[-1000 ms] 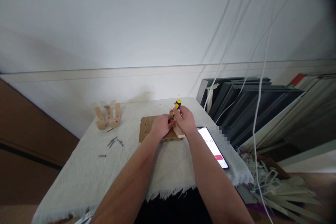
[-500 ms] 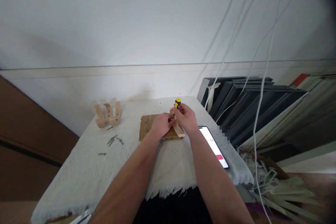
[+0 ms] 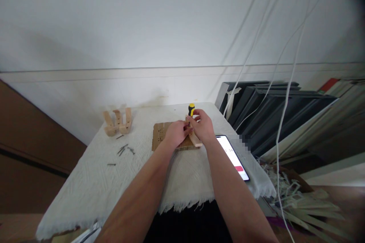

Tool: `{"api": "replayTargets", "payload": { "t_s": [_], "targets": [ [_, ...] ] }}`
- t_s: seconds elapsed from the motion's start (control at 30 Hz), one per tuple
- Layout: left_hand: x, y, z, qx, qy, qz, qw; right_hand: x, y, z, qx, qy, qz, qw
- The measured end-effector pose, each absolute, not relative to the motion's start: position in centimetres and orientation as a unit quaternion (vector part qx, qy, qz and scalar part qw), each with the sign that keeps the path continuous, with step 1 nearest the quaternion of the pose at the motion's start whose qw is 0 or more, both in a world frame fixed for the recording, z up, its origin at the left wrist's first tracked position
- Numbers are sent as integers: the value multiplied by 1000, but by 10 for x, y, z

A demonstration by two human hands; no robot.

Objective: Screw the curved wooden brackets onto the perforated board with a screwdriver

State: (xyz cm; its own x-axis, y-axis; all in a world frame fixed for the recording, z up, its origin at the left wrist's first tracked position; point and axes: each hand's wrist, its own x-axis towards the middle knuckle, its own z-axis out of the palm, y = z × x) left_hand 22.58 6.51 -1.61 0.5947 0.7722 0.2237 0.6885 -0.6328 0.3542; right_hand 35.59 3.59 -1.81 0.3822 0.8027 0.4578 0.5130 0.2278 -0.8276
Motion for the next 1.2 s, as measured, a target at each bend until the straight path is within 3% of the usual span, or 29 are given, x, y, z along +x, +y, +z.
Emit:
{"api": "replayTargets", "payload": {
  "t_s": [0.33,0.7,1.2],
  "targets": [
    [226,65,-16,881,420,180,122,359,32,-15,-578,-540,197,579],
    [226,64,-15,883,417,183,115,359,37,-21,-619,-547,125,550],
    [226,64,-13,882,419,176,124,360,37,-21,-632,-545,122,538]
  ]
}}
